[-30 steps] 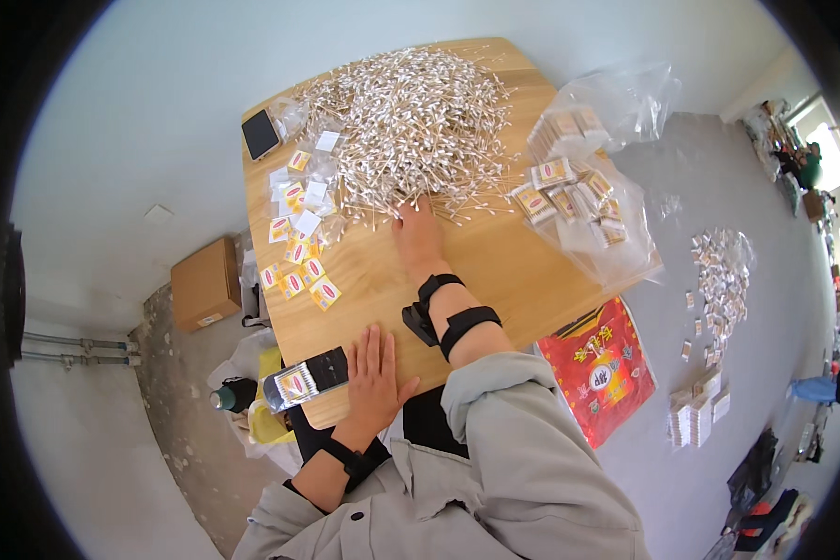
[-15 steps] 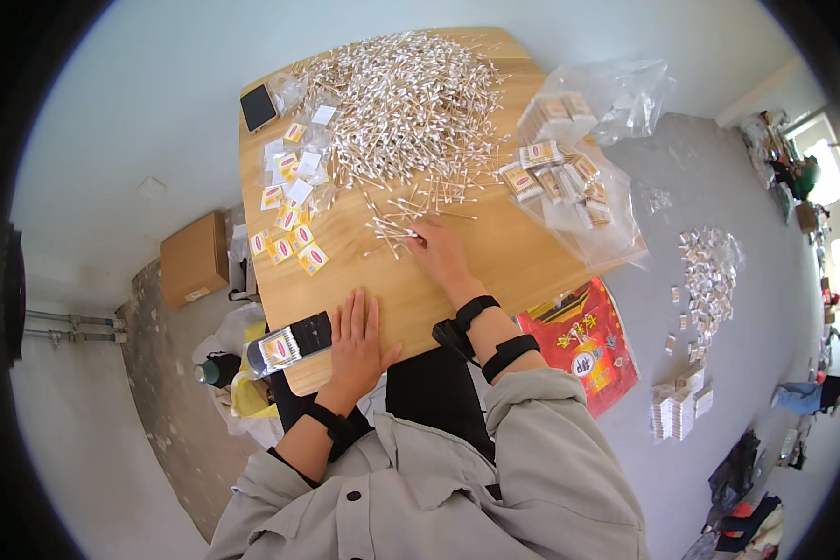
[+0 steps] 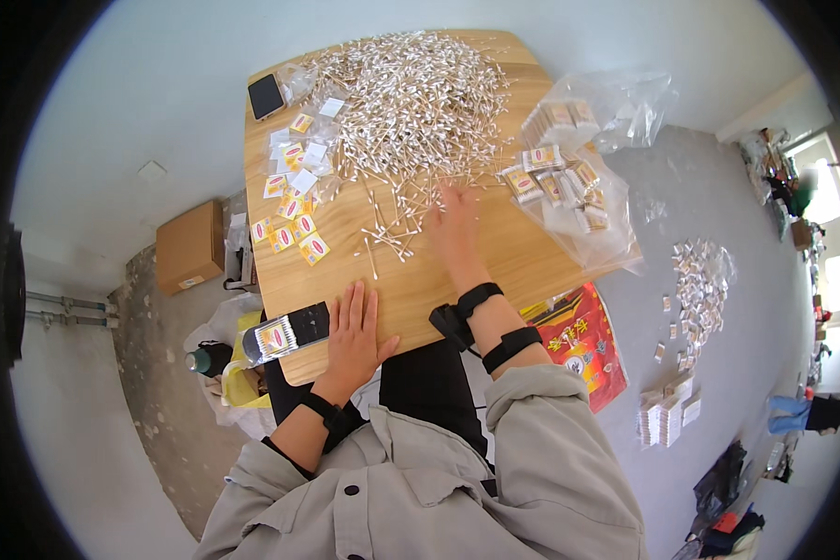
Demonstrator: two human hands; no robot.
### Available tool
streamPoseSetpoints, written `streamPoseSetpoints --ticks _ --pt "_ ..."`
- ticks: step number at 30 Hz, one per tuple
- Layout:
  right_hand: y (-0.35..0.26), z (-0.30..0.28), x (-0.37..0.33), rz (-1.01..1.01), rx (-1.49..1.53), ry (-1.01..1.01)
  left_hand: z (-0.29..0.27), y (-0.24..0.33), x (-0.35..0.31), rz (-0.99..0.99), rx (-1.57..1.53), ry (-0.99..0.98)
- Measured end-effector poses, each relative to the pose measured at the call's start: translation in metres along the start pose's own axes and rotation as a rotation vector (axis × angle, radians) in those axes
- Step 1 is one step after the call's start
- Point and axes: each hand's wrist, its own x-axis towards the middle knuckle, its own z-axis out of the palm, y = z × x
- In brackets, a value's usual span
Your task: Manually packaging small cotton swabs into a plastic case and applying labels.
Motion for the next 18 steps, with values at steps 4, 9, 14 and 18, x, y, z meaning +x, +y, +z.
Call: streamPoseSetpoints --ticks 4,9,14,18 --pt "-0.035 0.003 -0.036 -0.017 -0.117 -0.297 0.001 -0.002 -0.002 0.003 0.012 0.010" --pt "-0.051 0.021 -0.059 -0.091 -0.215 -0.187 -0.001 0.000 0.001 0.001 -0.009 -0.002" --pt "-0.038 0.022 -0.067 -0.049 -0.163 -0.230 0.001 0.001 0.002 -0.002 -0.011 -0.009" --pt "-0.032 0.013 -0.077 -0.136 0.022 -0.305 0.002 -0.002 0.000 -0.008 0.005 -0.004"
